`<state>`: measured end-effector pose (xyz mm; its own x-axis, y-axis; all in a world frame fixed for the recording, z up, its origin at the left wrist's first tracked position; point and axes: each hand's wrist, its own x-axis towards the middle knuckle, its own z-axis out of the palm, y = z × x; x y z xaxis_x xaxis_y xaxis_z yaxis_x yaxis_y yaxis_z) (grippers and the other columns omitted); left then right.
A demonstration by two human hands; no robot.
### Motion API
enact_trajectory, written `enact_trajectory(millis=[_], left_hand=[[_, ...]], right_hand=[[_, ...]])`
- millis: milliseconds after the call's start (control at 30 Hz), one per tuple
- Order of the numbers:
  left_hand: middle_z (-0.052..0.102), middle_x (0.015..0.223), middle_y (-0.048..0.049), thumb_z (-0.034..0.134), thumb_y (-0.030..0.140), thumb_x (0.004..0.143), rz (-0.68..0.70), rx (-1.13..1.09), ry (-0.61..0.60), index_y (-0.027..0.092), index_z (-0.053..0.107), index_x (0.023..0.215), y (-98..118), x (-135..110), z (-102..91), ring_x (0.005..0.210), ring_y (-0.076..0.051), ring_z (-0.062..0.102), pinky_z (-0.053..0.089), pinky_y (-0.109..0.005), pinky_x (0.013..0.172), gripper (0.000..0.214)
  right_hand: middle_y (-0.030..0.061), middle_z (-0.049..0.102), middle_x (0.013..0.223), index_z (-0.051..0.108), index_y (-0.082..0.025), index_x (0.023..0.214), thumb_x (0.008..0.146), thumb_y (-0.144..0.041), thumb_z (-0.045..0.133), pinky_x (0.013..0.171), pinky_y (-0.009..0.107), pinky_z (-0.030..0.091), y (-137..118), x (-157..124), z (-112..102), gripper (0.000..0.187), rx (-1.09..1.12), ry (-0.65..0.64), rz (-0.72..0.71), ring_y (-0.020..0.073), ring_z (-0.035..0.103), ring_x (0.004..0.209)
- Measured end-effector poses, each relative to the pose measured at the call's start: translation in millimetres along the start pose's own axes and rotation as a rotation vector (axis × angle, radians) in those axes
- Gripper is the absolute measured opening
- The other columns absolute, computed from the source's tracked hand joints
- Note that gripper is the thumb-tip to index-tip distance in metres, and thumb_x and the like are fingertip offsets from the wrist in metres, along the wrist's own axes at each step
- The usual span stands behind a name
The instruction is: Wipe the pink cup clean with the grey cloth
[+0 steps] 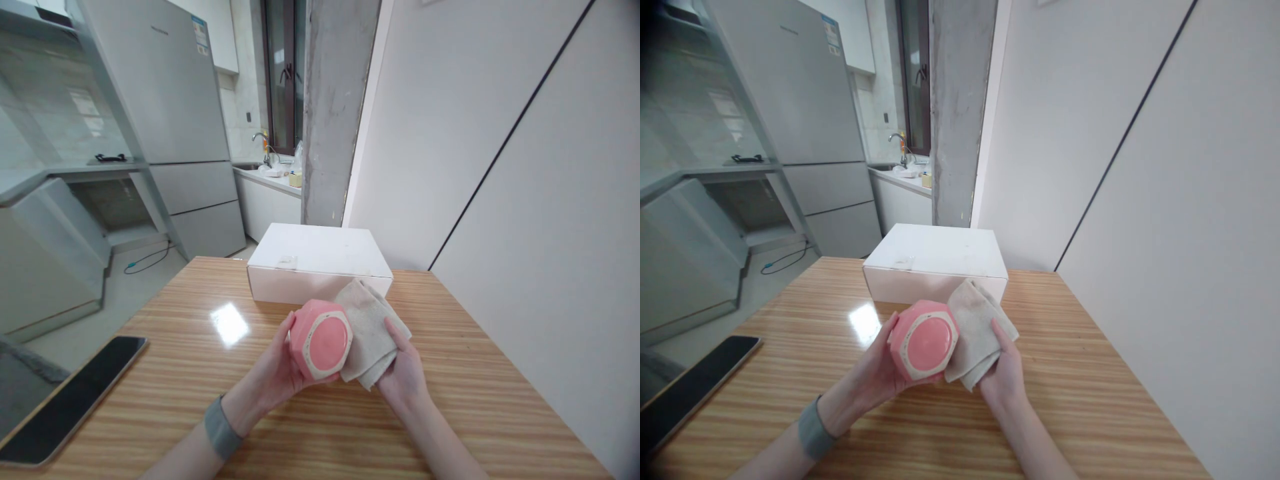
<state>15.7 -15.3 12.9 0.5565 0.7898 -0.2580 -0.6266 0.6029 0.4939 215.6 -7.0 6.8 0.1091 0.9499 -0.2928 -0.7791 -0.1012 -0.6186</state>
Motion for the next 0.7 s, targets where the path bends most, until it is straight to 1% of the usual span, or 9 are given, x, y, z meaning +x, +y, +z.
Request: enact_trajectory(millis=[67, 167, 267, 400, 467, 533, 600, 700], left_hand=[[0.067, 0.121, -0.0131, 0.049, 0.057, 0.091, 0.012, -0.025, -0.001, 0.016, 0.058, 0.127, 0, -1, -0.9, 0.102, -0.029, 0.065, 0.052, -0.053, 0.089, 0.055], [0.069, 0.117, -0.014, 0.051, 0.057, 0.091, 0.021, 0.02, -0.007, 0.015, 0.06, 0.125, -2, -2, -4.4, 0.096, -0.028, 0.067, 0.054, -0.051, 0.086, 0.055], [0.07, 0.115, -0.0159, 0.057, 0.056, 0.087, 0.05, 0.153, 0.007, 0.013, 0.062, 0.122, -6, -3, -7.5, 0.091, -0.026, 0.067, 0.055, -0.043, 0.082, 0.056], [0.069, 0.117, -0.0115, 0.072, 0.048, 0.077, 0.168, 0.334, 0.109, 0.016, 0.064, 0.119, -13, -3, -8.8, 0.105, -0.026, 0.063, 0.05, -0.031, 0.086, 0.054], [0.068, 0.119, -0.0106, 0.076, 0.048, 0.072, 0.22, 0.404, 0.149, 0.018, 0.063, 0.121, -16, -1, -9.5, 0.11, -0.027, 0.06, 0.048, -0.031, 0.089, 0.059], [0.066, 0.122, -0.0112, 0.078, 0.047, 0.069, 0.26, 0.471, 0.161, 0.019, 0.06, 0.125, -18, 1, -10.8, 0.11, -0.028, 0.06, 0.047, -0.033, 0.092, 0.066], [0.063, 0.125, -0.0124, 0.079, 0.046, 0.066, 0.31, 0.556, 0.166, 0.018, 0.058, 0.127, -18, 3, -12.3, 0.105, -0.028, 0.061, 0.047, -0.035, 0.09, 0.07], [0.061, 0.124, -0.0133, 0.083, 0.048, 0.059, 0.375, 0.672, 0.231, 0.018, 0.061, 0.124, -16, 6, -13.8, 0.099, -0.028, 0.062, 0.048, -0.035, 0.084, 0.075]], right_hand=[[0.0073, 0.08, 0.097, 0.075, -0.022, 0.099, 0.082, -0.029, 0.065, 0.1, 0.049, 0.052, 3, 4, -4, 0.021, 0.012, -0.003, 0.023, 0.029, 0.069, 0.111], [0.0085, 0.08, 0.101, 0.075, -0.021, 0.1, 0.084, -0.034, 0.064, 0.1, 0.048, 0.052, 5, 3, -4, 0.024, 0.004, -0.007, 0.037, 0.029, 0.068, 0.113], [0.0069, 0.078, 0.107, 0.075, -0.022, 0.1, 0.083, -0.04, 0.066, 0.1, 0.046, 0.053, 3, -2, 1, 0.026, -0.009, 0.012, 0.014, 0.0284, 0.066, 0.116], [0.0062, 0.077, 0.111, 0.075, -0.023, 0.102, 0.08, -0.045, 0.069, 0.101, 0.044, 0.053, 4, -14, 10, 0.032, -0.022, 0.019, -0.008, 0.0285, 0.065, 0.117], [0.0062, 0.077, 0.11, 0.075, -0.023, 0.104, 0.076, -0.048, 0.073, 0.102, 0.044, 0.051, 9, -19, 11, 0.038, -0.056, -0.012, -0.016, 0.0291, 0.065, 0.118], [0.0057, 0.078, 0.109, 0.075, -0.023, 0.105, 0.074, -0.051, 0.076, 0.105, 0.044, 0.048, 16, -23, 9, 0.042, -0.134, -0.065, -0.026, 0.0293, 0.063, 0.12], [0.0052, 0.077, 0.112, 0.075, -0.023, 0.106, 0.074, -0.054, 0.075, 0.11, 0.045, 0.042, 23, -24, 5, 0.044, -0.239, -0.138, -0.054, 0.0292, 0.061, 0.123], [0.0045, 0.074, 0.118, 0.073, -0.025, 0.112, 0.079, -0.055, 0.071, 0.116, 0.047, 0.034, 30, -24, -1, 0.045, -0.326, -0.229, -0.123, 0.0292, 0.057, 0.127]])
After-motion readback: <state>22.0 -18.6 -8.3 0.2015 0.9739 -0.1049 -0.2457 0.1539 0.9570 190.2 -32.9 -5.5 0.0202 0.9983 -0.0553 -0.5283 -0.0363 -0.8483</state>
